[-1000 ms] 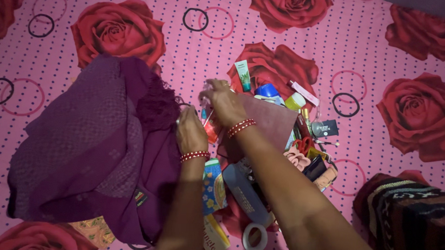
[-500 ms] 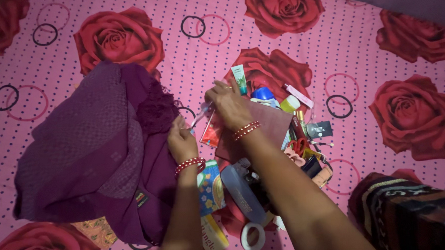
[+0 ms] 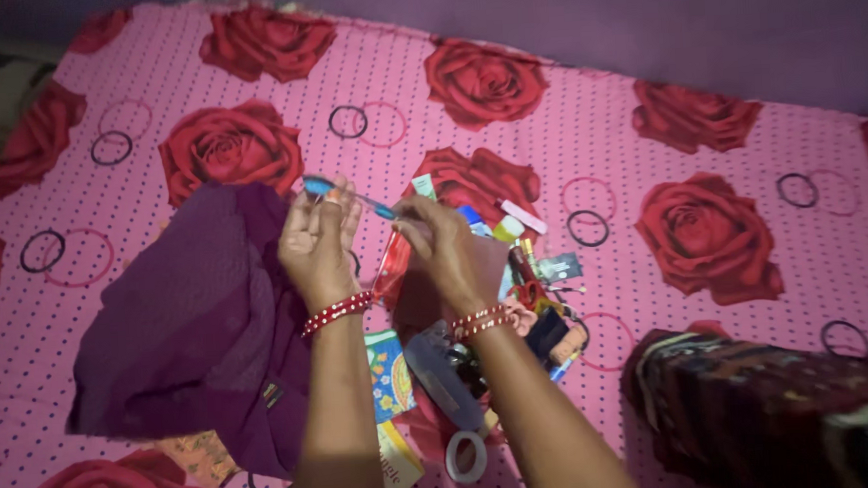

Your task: The person packs a patterned tote bag with various personal items from a bed. They place a blue water bottle, a white tube, a small box, a pen, a toothbrush, a hair clip, and a small notebook into the bag one by one.

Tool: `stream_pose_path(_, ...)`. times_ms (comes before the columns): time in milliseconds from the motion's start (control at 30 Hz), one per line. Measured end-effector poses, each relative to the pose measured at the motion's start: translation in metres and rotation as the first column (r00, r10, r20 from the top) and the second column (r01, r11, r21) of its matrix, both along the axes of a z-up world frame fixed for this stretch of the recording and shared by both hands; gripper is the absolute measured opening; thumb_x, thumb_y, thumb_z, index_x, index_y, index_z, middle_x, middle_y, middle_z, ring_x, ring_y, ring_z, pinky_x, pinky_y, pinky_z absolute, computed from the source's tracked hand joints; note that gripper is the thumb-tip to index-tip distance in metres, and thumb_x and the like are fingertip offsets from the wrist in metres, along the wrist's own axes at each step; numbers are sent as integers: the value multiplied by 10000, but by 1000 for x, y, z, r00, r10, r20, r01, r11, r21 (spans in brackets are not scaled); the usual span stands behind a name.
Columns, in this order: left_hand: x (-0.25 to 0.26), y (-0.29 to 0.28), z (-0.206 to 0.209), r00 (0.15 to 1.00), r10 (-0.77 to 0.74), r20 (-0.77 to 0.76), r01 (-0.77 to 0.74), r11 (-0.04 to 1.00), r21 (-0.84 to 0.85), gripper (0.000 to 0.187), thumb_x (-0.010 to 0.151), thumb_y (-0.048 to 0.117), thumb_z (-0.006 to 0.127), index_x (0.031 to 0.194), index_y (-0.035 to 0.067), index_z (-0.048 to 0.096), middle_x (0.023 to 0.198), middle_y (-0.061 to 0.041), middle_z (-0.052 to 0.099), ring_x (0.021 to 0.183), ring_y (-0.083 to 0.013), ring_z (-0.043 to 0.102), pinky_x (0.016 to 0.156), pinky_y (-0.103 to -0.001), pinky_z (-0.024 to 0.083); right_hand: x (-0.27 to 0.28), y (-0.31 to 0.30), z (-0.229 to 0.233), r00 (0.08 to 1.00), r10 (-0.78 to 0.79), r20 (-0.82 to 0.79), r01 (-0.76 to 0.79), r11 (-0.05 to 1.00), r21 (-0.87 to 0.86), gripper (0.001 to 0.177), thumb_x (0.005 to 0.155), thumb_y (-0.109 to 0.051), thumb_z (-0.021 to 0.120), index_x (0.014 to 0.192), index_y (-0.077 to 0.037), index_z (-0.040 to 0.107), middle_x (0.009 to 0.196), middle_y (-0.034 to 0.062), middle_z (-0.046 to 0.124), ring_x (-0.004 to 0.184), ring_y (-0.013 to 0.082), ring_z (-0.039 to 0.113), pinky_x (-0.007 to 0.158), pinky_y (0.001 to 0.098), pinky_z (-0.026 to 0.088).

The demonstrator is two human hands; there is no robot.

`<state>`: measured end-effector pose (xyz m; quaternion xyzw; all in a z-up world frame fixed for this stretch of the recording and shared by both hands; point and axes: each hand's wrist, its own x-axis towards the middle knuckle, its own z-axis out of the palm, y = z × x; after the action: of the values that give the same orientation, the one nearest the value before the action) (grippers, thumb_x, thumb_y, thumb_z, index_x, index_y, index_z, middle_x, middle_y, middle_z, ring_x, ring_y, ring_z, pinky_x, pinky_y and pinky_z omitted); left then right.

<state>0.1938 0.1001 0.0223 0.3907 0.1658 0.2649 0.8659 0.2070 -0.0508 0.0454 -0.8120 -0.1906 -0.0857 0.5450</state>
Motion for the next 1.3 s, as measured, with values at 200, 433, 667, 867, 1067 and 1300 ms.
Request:
stream_pose_path(200, -25, -50, 70, 990, -137, -11, 137, 977, 161, 304, 938, 4, 702, 1231, -72, 676, 1101, -121, 762, 949, -135, 728, 847, -261, 594, -50, -18, 68, 966, -68, -248, 123, 969, 215, 223, 925, -149, 755, 1123, -47, 747, 919, 8, 766, 815, 56, 668, 741, 243, 556)
stream_pose_path(433, -66, -78, 121, 989, -143, 41, 133, 972, 193, 221, 923, -41, 711, 1137, -91, 697, 1055, -137, 752, 918, -149, 726, 834, -259, 593, -94, -56, 124, 935, 142, -324, 18, 896, 444, 264, 958, -113, 699, 1176, 29, 737, 939, 39, 783, 819, 58, 706, 733, 218, 567)
stream_pose_path(667, -99, -95, 183, 984, -95, 154, 75, 988, 132, 186, 917, -25, 737, 1094, -58, 690, 1037, -145, 760, 932, -166, 746, 879, -253, 594, -136, -90, 174, 909, 319, -267, -109, 801, 589, 298, 958, -98, 719, 1215, 51, 732, 966, 73, 782, 790, 83, 669, 710, 244, 549)
stream_pose_path(867, -123, -109, 246, 973, -46, 226, 33, 998, 58, 193, 888, -9, 784, 1052, -13, 684, 995, -103, 745, 864, -133, 728, 798, -230, 583, -167, -122, 224, 879, 345, -329, -137, 844, 518, 337, 933, -150, 735, 1205, 47, 733, 1027, 96, 790, 915, 117, 740, 775, 266, 597)
stream_pose_path(1067, -148, -142, 282, 949, -39, 314, -14, 986, 166, 194, 910, -12, 796, 1072, -20, 689, 997, -83, 730, 869, -111, 708, 829, -235, 595, -195, -142, 254, 827, 462, -321, -155, 736, 659, 304, 940, -151, 724, 1182, 32, 709, 1010, 109, 778, 893, 144, 751, 771, 293, 624)
stream_pose_path(1300, -183, -185, 303, 965, -120, 233, 65, 971, 232, 195, 909, 18, 794, 1059, -18, 675, 935, -98, 742, 816, -119, 699, 716, -240, 553, -218, -160, 277, 891, 412, -190, -186, 715, 674, 263, 1024, -162, 706, 1183, 45, 733, 969, 79, 770, 768, 80, 649, 687, 224, 532)
